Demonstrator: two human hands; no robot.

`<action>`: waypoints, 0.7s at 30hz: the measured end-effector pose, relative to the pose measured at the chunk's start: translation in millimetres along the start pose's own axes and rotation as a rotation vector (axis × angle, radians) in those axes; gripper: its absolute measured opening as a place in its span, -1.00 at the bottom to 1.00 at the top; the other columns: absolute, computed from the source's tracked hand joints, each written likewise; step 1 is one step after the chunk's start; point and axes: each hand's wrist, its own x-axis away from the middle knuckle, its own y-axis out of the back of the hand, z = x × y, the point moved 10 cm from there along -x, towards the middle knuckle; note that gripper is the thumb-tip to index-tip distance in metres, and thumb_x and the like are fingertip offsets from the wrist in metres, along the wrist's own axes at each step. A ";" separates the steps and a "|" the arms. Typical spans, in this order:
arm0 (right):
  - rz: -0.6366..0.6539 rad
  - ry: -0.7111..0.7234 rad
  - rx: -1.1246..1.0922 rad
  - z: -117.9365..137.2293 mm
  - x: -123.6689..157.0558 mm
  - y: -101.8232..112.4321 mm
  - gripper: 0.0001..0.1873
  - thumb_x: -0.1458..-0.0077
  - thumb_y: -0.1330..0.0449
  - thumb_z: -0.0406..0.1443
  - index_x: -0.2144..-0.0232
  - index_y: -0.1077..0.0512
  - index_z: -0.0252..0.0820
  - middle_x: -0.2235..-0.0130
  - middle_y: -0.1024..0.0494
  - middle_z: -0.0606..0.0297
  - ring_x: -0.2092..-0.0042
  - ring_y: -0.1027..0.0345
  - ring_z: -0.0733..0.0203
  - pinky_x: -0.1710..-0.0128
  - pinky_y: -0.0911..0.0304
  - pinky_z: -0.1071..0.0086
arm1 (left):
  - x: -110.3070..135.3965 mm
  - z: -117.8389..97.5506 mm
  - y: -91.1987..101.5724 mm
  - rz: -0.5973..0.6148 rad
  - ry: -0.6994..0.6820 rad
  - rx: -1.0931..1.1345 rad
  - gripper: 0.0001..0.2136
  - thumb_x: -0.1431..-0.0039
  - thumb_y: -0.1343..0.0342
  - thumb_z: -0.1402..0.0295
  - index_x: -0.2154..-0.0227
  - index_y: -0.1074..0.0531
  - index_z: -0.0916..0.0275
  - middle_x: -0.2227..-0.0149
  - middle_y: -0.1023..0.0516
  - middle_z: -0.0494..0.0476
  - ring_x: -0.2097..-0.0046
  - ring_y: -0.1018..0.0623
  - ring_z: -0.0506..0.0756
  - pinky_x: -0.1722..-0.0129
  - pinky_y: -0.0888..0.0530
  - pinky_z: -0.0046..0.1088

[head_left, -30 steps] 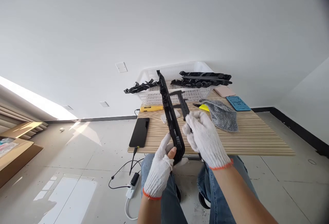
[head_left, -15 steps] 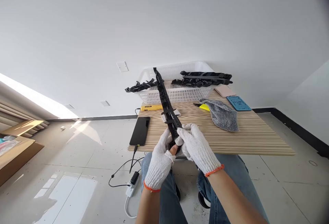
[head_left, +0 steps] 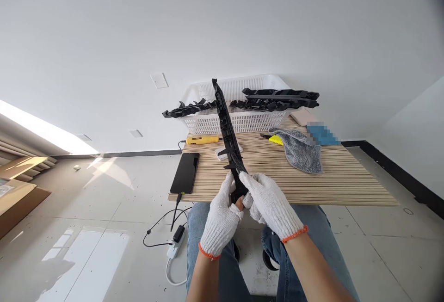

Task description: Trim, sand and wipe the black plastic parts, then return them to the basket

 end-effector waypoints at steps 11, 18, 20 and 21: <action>-0.172 0.138 -0.097 -9.1 5.3 10.7 -0.64 -0.11 -0.25 0.03 0.37 -0.31 -0.09 0.65 -0.37 0.47 0.73 -0.15 0.36 0.78 -0.06 0.50 | -5.1 3.0 -6.7 -0.004 0.040 0.045 -0.32 -0.15 -0.30 0.20 -0.32 -0.27 0.12 -0.28 -0.44 0.22 -0.33 -0.38 0.28 -0.35 -0.27 -0.09; -0.196 0.167 -0.129 -9.8 13.0 11.6 -0.59 -0.09 -0.24 0.06 0.23 -0.36 -0.11 0.57 -0.45 0.41 0.69 -0.21 0.32 0.75 -0.12 0.46 | -2.7 21.6 -4.9 -0.083 0.103 0.103 -0.29 -0.14 -0.30 0.17 -0.32 -0.26 0.21 -0.31 -0.39 0.29 -0.33 -0.37 0.28 -0.37 -0.25 -0.11; -0.237 0.209 -0.085 -8.4 14.7 16.8 -0.53 -0.11 -0.23 0.05 0.08 -0.36 -0.11 0.54 -0.49 0.40 0.67 -0.25 0.30 0.72 -0.17 0.44 | -1.9 24.4 -5.6 -0.105 0.114 0.125 -0.30 -0.15 -0.29 0.18 -0.32 -0.26 0.22 -0.31 -0.39 0.28 -0.33 -0.37 0.27 -0.37 -0.25 -0.11; -0.257 0.226 -0.060 -7.4 15.8 19.6 -0.49 -0.12 -0.22 0.04 -0.01 -0.34 -0.09 0.53 -0.50 0.40 0.66 -0.27 0.29 0.71 -0.19 0.44 | -1.7 25.0 -6.4 -0.109 0.117 0.134 -0.31 -0.16 -0.29 0.18 -0.32 -0.26 0.22 -0.31 -0.39 0.28 -0.33 -0.37 0.27 -0.37 -0.25 -0.12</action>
